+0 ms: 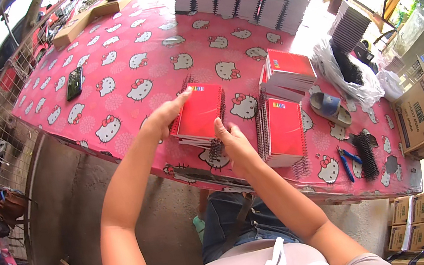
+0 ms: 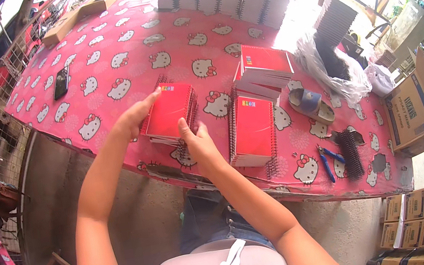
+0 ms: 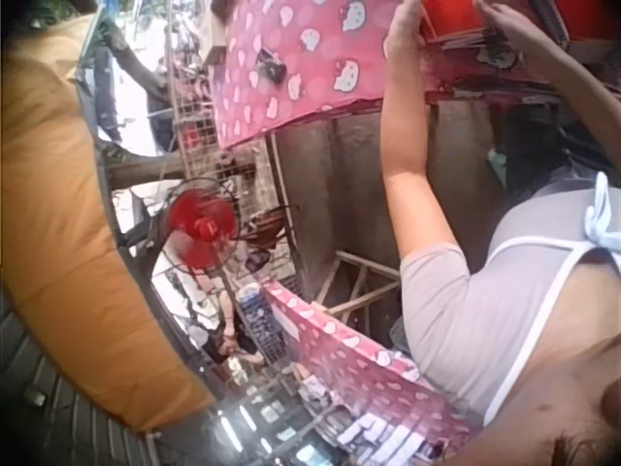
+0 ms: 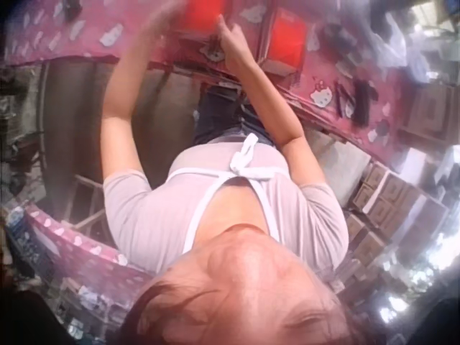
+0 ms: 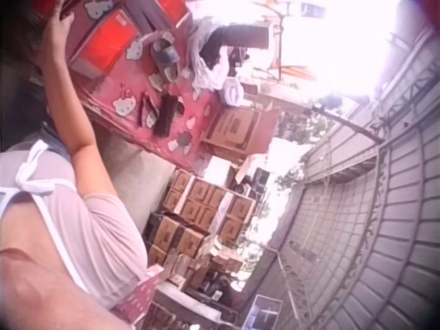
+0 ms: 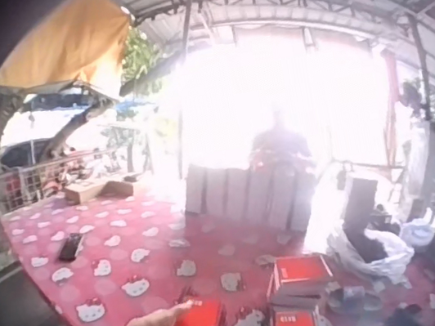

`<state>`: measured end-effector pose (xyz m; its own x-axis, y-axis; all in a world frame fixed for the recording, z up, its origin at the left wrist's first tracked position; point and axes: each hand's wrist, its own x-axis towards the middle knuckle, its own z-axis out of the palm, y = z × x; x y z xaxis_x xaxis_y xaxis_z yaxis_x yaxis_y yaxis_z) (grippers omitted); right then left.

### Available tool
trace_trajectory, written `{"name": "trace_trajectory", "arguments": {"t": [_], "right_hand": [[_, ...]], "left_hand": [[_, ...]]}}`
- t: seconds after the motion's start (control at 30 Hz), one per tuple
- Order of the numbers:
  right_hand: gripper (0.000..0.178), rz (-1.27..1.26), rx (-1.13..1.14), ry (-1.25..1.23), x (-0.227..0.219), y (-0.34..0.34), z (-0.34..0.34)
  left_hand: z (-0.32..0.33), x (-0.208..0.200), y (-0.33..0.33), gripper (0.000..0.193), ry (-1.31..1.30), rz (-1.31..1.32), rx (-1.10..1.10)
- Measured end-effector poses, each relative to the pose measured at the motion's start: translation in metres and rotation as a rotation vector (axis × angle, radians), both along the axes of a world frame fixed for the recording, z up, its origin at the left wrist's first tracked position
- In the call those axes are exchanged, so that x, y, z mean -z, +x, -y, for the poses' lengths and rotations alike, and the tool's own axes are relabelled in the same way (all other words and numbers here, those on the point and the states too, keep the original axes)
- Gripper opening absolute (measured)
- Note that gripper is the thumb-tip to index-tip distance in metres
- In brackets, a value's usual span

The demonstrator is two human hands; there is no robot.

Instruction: The person prepares notebooks by applying tape to the spiral bindings and trimming the excess tape with scissors. The person then stacks the finished notebooks together.

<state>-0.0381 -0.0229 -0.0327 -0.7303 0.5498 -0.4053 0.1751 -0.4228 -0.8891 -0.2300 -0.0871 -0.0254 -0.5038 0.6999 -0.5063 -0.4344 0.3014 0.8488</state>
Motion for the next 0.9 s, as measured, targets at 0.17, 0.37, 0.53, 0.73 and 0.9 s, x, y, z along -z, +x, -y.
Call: {"name": "trace_trajectory", "arguments": {"t": [0.17, 0.37, 0.53, 0.73, 0.9], "right_hand": [[0.068, 0.025, -0.053, -0.014, 0.029, -0.018, -0.014], [0.101, -0.066, -0.086, 0.073, 0.043, -0.011, -0.001], [0.121, -0.179, -0.162, -0.089, 0.014, 0.018, 0.019], [0.142, -0.199, -0.176, 0.595, -0.066, 0.138, 0.025], [0.126, -0.347, 0.148, 0.333, -0.067, 0.25, 0.012]], "left_hand": [[0.002, -0.01, 0.001, 0.049, -0.098, 0.005, 0.265], [0.031, 0.001, 0.013, 0.06, 0.152, 0.087, 0.161], [0.071, -0.027, 0.074, 0.068, 0.188, -0.12, -0.136], [0.089, -0.09, 0.196, 0.073, 0.332, -0.035, -0.067], [0.023, -0.063, 0.258, 0.108, 0.715, -0.435, 0.637]]}}
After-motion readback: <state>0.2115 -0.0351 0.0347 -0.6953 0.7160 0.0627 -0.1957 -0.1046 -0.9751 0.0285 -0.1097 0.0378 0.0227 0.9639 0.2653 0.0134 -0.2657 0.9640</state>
